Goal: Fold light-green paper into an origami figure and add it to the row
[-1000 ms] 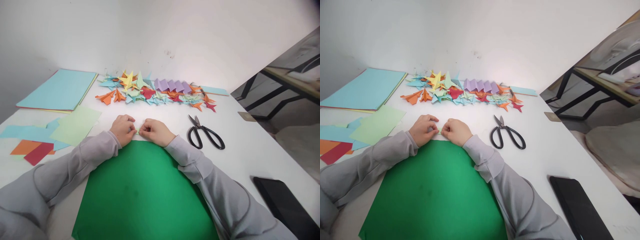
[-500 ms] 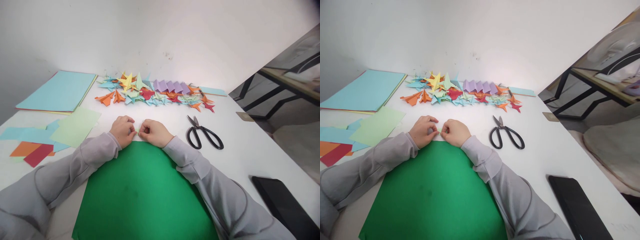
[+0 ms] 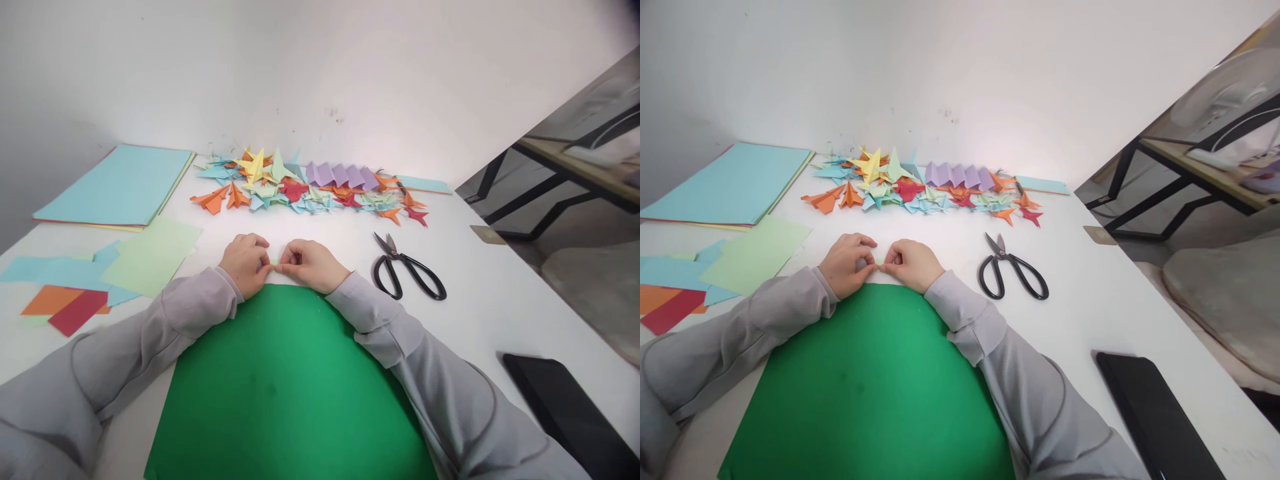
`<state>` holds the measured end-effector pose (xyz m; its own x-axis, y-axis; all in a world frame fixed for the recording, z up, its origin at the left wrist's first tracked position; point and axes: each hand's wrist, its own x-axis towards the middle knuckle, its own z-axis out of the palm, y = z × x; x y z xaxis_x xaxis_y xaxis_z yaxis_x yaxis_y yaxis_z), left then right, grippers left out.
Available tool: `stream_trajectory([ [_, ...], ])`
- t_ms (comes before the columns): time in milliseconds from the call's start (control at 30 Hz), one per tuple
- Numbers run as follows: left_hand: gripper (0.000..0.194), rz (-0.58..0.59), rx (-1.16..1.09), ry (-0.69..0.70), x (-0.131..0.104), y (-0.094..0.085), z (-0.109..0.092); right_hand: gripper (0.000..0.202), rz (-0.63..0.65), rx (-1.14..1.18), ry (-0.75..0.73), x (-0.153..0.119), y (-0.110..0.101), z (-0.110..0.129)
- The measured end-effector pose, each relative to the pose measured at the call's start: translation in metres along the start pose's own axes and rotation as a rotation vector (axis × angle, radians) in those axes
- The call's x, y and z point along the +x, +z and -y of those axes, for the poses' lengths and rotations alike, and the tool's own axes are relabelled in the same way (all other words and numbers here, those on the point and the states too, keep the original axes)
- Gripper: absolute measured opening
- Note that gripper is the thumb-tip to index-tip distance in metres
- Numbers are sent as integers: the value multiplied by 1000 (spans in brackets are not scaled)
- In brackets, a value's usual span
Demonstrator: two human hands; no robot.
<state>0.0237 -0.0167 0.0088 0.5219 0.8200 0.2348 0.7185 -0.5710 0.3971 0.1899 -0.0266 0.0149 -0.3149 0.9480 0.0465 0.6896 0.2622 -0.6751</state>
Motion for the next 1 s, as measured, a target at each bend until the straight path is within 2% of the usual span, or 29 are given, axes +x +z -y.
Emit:
stream_trajectory([
  [233, 12, 16, -4, -2, 3, 0, 4, 11, 6, 10, -5, -1, 0, 1],
  [467, 12, 83, -14, -25, 8, -3, 5, 12, 7, 12, -16, -3, 1, 2],
  [800, 9, 68, -23, -35, 8, -3, 3, 14, -5, 3, -16, -2, 1, 5],
  [933, 4, 33, -50, -1, 8, -2, 6, 15, 2, 3, -8, -2, 1, 4],
  [1000, 10, -13, -85, 23, 6, 0, 10, 14, 6, 1, -3, -2, 0, 5],
])
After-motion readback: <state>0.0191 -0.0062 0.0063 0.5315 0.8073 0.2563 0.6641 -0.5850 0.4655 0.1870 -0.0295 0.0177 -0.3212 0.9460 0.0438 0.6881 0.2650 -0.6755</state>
